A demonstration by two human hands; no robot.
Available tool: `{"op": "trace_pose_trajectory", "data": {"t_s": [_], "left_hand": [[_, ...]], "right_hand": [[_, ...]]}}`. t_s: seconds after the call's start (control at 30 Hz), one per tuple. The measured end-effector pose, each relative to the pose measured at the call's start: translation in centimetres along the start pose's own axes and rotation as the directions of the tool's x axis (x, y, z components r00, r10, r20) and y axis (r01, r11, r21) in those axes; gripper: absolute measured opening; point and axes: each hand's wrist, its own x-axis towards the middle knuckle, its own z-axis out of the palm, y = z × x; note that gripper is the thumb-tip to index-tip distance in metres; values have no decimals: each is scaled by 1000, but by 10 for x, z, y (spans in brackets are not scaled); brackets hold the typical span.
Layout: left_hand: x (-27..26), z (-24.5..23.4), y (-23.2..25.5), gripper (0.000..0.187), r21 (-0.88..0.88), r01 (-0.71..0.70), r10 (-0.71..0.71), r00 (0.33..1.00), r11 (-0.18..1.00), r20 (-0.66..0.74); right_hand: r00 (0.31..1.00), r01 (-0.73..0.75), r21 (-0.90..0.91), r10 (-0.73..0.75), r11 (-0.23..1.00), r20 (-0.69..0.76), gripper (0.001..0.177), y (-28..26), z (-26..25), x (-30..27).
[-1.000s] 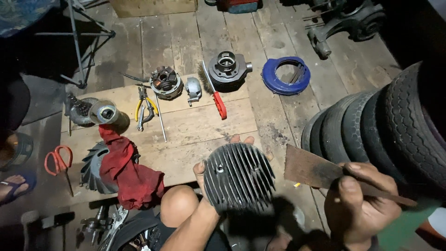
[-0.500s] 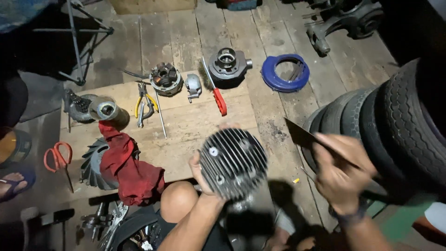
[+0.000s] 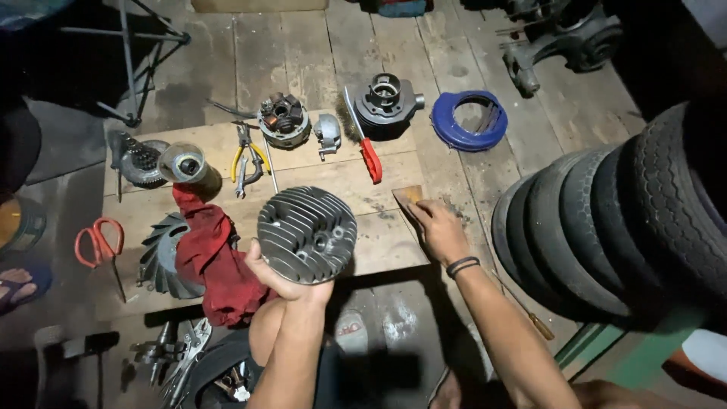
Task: The person cleans a metal engine cylinder head using a scraper and a wire brush. They scrape the fins and brush the surface to remove dirt and grime.
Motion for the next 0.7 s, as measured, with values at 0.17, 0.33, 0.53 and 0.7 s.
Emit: {"op": "trace_pose_trajectory", "data": {"t_s": [0.17,0.33,0.53,0.7], "left_hand": [[-2,2,1,39,11,-99,99,992,995,-79],[-4,7,-3,36,47,-123,129,981,991,-148],[1,-7,-1,36,48,-113,119,978,992,-169],[6,-17,-11,37,56,-86,95,979,995,-181]], "right_hand": [[988,-26,-215,57,976,140,53,-2,-4,-20],[977,-212,-79,210,974,-28,29,-20,-48,-17],[646,-762,109,760,638,69,33,56,-17,-35],[760,-650,102,643,753,96,34,6,-61,5]]}}
